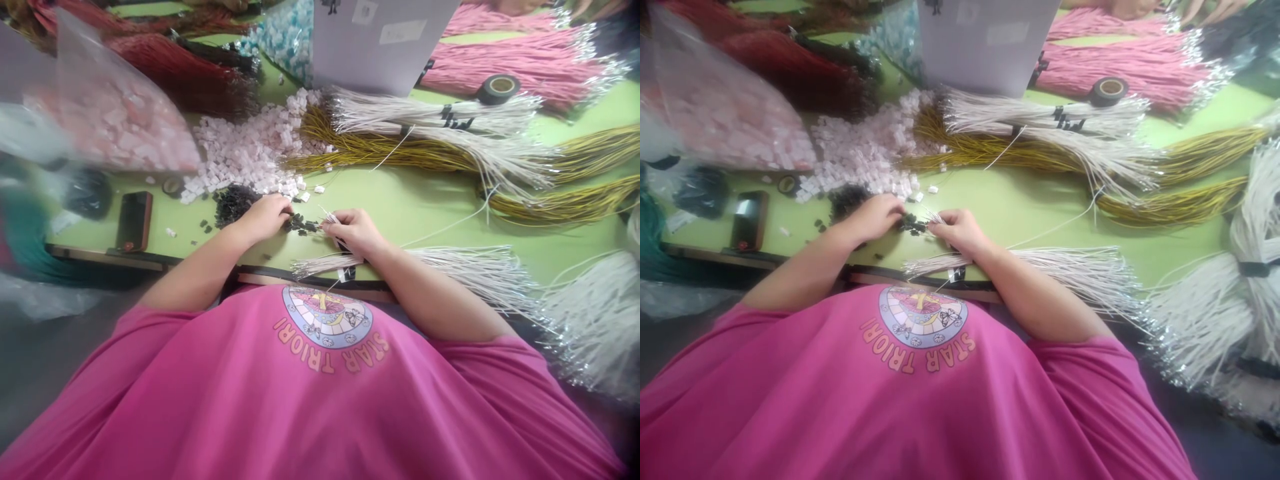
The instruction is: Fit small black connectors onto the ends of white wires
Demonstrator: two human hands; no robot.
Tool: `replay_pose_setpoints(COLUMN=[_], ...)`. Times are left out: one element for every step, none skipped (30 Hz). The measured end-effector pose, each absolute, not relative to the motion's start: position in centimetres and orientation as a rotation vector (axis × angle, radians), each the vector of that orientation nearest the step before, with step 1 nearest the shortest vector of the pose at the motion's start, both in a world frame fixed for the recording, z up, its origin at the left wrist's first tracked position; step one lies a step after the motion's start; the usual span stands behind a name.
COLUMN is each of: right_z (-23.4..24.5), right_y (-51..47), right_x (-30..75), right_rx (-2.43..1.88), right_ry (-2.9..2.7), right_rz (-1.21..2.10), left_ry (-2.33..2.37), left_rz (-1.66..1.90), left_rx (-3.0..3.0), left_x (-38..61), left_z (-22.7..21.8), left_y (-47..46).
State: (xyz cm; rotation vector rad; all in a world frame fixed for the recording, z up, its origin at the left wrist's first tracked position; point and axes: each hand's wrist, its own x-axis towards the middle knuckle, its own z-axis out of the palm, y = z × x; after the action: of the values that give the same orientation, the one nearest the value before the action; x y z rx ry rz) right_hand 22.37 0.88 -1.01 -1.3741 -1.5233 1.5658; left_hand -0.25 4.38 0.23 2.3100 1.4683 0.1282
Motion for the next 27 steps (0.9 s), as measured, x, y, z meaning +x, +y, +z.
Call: replay_pose_setpoints(right_z=[-1.0,-1.0,-1.0,-0.9,-0.9,-0.9,-0.8,-0.8,-0.8,-0.7,-0.7,-0.7,-0.7,-0.7,-0.7,-0.7,-0.7,-0.8,-0.8,-0.8,-0.8,-0.9,-0.9,-0.9,-0.9,-0.9,-0.9], right_y=[0.9,0.9,0.9,0.9,0.9,0.9,0.9,0.8,0.8,0.8,0.7,0.7,0.7,0.6,0.6,0.6,0.6,0.6,0.7,0.7,0.6,0.6,0.6,0.6,0.6,0.6,0.6], right_x=[22.4,22.4,22.3,22.3,22.3,22.3,22.2,22.2,22.2,22.2,22.2,22.2,22.2,22.2,22.2,22.2,22.2,22.2,22.2,22.2,22.1,22.1,22.1,22.0,22.0,22.0,22.0], right_rx=[-1.373,-1.379,-1.390,-1.405,-1.421,-1.436,-1.445,-1.450,-1.450,-1.448,-1.443,-1.439,-1.436,-1.433,-1.431,-1.430,-1.428,-1.425,-1.421,-1.419,-1.418,-1.419,-1.421,-1.424,-1.427,-1.429,-1.432], right_ry=[-1.529,-1.535,-1.538,-1.537,-1.531,-1.522,-1.512,-1.504,-1.499,-1.495,-1.493,-1.492,-1.490,-1.491,-1.492,-1.494,-1.496,-1.494,-1.494,-1.495,-1.501,-1.512,-1.529,-1.547,-1.566,-1.582,-1.596], right_rz=[1.554,1.539,1.527,1.519,1.515,1.515,1.517,1.518,1.517,1.513,1.505,1.494,1.480,1.467,1.454,1.446,1.443,1.442,1.442,1.440,1.435,1.428,1.419,1.411,1.404,1.398,1.394], left_ry=[1.484,1.501,1.510,1.501,1.470,1.419,1.357,1.301,1.261,1.239,1.230,1.223,1.211,1.192,1.170,1.150,1.138,1.133,1.136,1.143,1.149,1.152,1.153,1.154,1.156,1.162,1.170], left_rz=[0.172,0.228,0.290,0.352,0.407,0.454,0.487,0.508,0.525,0.541,0.556,0.570,0.585,0.599,0.609,0.616,0.624,0.634,0.644,0.653,0.660,0.666,0.672,0.677,0.681,0.682,0.682], left_rx=[2.286,2.247,2.191,2.118,2.031,1.932,1.826,1.717,1.608,1.503,1.402,1.308,1.231,1.175,1.141,1.125,1.121,1.121,1.120,1.117,1.115,1.118,1.127,1.139,1.151,1.162,1.169], left_x=[-0.2,0.0,0.1,0.3,0.5,0.7,0.9,1.2,1.4,1.6,1.8,1.9,2.0,2.1,2.2,2.2,2.3,2.3,2.3,2.2,2.2,2.2,2.2,2.2,2.2,2.2,2.1], left_z=[0.5,0.7,0.9,1.1,1.2,1.2,1.1,0.9,0.7,0.5,0.2,0.0,-0.2,-0.3,-0.4,-0.5,-0.6,-0.6,-0.7,-0.8,-0.9,-1.0,-1.1,-1.2,-1.2,-1.3,-1.3], left_y=[4.2,3.9,3.5,3.0,2.5,2.1,1.6,1.2,0.9,0.7,0.6,0.6,0.6,0.6,0.6,0.7,0.7,0.7,0.7,0.7,0.7,0.7,0.7,0.7,0.7,0.7,0.7])
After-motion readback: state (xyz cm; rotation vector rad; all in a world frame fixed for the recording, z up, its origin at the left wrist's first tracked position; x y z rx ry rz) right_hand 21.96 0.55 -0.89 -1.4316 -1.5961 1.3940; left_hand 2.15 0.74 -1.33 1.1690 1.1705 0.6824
